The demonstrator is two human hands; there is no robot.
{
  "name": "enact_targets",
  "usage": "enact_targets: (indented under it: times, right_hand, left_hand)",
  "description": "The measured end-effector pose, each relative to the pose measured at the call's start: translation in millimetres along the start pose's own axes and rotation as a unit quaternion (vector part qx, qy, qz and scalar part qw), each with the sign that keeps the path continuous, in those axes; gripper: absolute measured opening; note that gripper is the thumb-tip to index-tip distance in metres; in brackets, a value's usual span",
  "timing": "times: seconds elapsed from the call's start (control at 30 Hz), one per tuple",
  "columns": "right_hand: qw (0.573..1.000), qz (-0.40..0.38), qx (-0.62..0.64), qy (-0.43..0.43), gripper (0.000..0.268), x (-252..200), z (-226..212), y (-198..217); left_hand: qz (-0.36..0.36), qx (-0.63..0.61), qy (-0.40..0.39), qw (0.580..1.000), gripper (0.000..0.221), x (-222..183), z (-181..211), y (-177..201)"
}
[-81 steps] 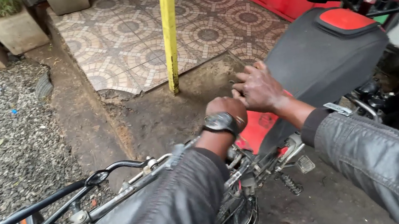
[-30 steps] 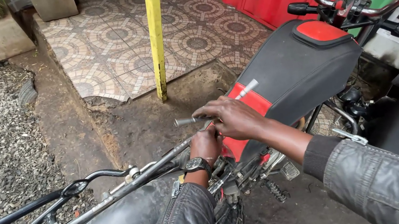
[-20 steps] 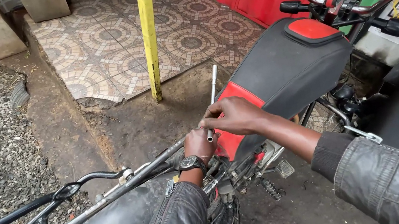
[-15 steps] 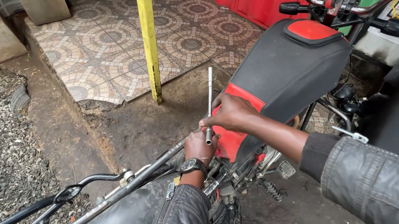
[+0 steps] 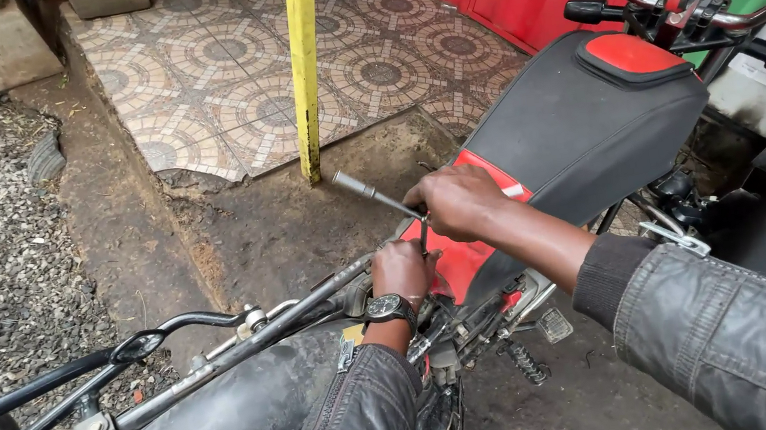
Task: Removing the seat and fuel tank from a motorcycle using a T-handle wrench and manual lifting.
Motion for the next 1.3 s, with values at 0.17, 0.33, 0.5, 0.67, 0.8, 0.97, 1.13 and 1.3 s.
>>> enact_targets:
  times: [0.17, 0.33, 0.5, 0.67, 0.8, 0.97, 1.13, 1.3]
  right_hand:
    - [0.966, 0.056, -0.032, 0.249, 0.025, 1.4, 11.8, -7.7]
    - [0.949, 0.058, 0.013, 0.311, 0.031, -16.8, 7.3, -9.7]
    - [0.949, 0.069, 0.069, 0.299, 0.025, -14.7, 21.3, -5.0]
    - [0.892, -0.003, 0.452, 0.007, 0.047, -33.7, 23.0, 23.1]
    - [0.921, -0.043, 0.387, -0.025, 0.050, -15.7, 26.5, 12.5]
    - [0.992, -0.053, 0.110, -0.004, 0.046, 16.0, 27.8, -0.8]
    - [0.998, -0.012, -0.018, 0.058, 0.028, -3.9, 1.2, 7.9]
    - [0.984, 0.052, -0.077, 0.152, 0.028, -7.7, -3.3, -1.4]
  left_hand:
    - [-0.002, -0.011, -0.014, 1.000, 0.036, 2.7, 0.3, -11.1]
    - [0.008, -0.056, -0.047, 0.997, 0.035, -21.1, 2.1, 47.8]
    - [0.023, -0.061, -0.029, 0.997, 0.039, -5.7, -6.3, 10.3]
    - [0.065, -0.052, -0.060, 0.995, 0.034, -9.6, -4.9, 11.3]
    - [0.064, -0.043, -0.062, 0.995, 0.034, -6.1, -3.8, 9.1]
    - [0.075, -0.038, -0.055, 0.995, 0.034, -3.9, -6.0, -1.3]
    - [0.024, -0.027, -0.025, 0.999, 0.039, -1.1, -2.1, -2.2]
    - [0.013, -0.019, -0.010, 1.000, 0.044, 1.9, -1.6, -9.1]
Point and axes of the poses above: each hand's wrist, its own x-axis towards the middle knuckle, its own y-axis out of the back of the hand, z = x × y, the point moved 1 cm from there along x, towards the middle knuckle, and after that the axes turned 12 degrees about x, right-handed, at the moved point
